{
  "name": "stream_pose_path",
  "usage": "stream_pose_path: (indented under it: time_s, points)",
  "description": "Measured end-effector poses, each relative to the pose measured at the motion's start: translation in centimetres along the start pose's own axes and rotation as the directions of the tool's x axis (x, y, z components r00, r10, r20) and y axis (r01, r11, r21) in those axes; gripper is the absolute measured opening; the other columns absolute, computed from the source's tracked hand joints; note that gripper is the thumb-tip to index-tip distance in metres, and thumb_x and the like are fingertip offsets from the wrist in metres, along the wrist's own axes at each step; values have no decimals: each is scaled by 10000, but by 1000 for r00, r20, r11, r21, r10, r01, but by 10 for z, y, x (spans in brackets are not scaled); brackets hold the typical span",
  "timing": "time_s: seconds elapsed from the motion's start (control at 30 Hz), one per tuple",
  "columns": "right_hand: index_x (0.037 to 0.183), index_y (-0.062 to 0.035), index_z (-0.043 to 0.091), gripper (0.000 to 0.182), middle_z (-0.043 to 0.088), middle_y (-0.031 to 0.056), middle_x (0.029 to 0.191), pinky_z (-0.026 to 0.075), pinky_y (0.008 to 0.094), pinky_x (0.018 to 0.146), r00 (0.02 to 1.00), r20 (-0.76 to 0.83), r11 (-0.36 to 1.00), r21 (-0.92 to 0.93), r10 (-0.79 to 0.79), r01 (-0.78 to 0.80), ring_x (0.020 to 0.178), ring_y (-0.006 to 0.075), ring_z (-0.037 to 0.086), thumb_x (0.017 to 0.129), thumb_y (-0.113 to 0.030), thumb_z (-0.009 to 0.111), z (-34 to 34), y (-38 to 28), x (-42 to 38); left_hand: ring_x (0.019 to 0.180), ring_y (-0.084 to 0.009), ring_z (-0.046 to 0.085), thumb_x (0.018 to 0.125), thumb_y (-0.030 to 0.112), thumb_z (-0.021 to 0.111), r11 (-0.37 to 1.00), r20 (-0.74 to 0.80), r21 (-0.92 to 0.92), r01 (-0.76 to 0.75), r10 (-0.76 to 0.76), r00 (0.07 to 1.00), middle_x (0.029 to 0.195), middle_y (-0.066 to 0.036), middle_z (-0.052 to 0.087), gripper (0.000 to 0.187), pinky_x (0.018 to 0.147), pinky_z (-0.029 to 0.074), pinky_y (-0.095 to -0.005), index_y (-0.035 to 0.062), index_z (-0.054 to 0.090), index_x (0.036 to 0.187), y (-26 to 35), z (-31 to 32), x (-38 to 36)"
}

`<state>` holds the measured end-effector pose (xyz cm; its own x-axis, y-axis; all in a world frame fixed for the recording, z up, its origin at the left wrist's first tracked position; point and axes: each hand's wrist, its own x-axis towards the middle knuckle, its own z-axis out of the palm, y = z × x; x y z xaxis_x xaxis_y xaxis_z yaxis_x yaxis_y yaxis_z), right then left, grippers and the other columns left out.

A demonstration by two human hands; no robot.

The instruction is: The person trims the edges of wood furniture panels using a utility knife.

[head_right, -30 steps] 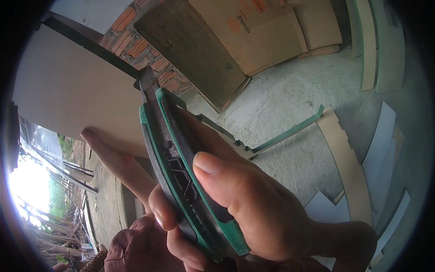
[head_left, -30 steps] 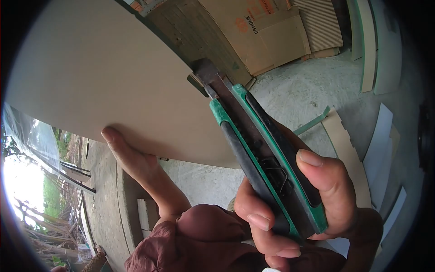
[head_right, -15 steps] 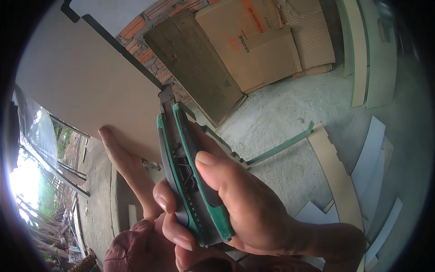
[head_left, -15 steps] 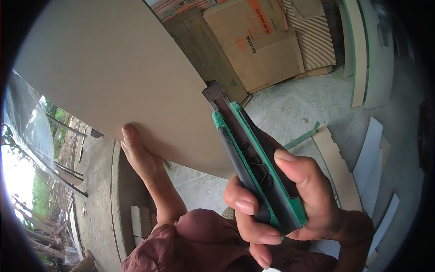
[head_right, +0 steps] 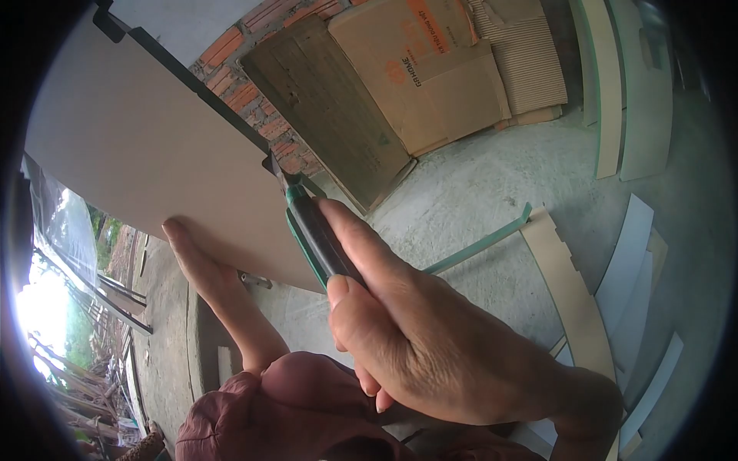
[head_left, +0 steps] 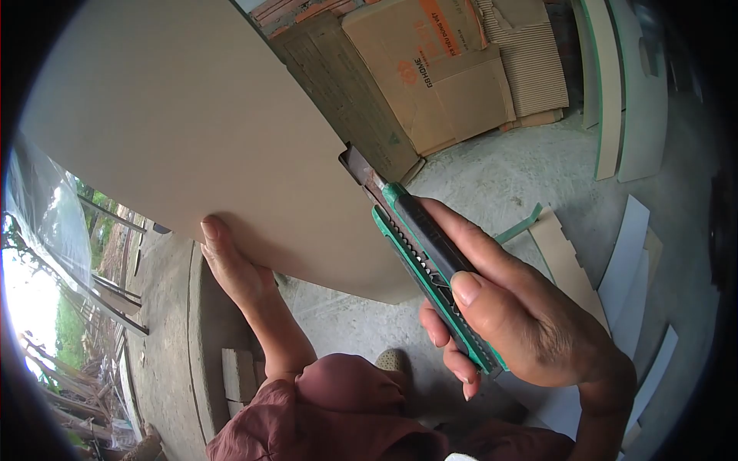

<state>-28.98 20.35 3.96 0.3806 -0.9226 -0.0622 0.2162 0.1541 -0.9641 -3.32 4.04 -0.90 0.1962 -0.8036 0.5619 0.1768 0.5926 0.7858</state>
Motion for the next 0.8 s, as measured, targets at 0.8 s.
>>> stream_pose_path:
  time_s: [0.8]
  points:
    - [1435, -111, 353, 558, 586, 173, 780, 514, 444, 656, 867, -359, 141, -933, -345, -330, 624, 309, 626, 913, -179, 539, -5, 12, 4, 1067, -197, 572, 935, 417, 569, 993, 120, -111, -40, 53, 991, 1185, -95, 562, 571, 883, 487, -322, -8, 449, 1296, -8, -10, 4]
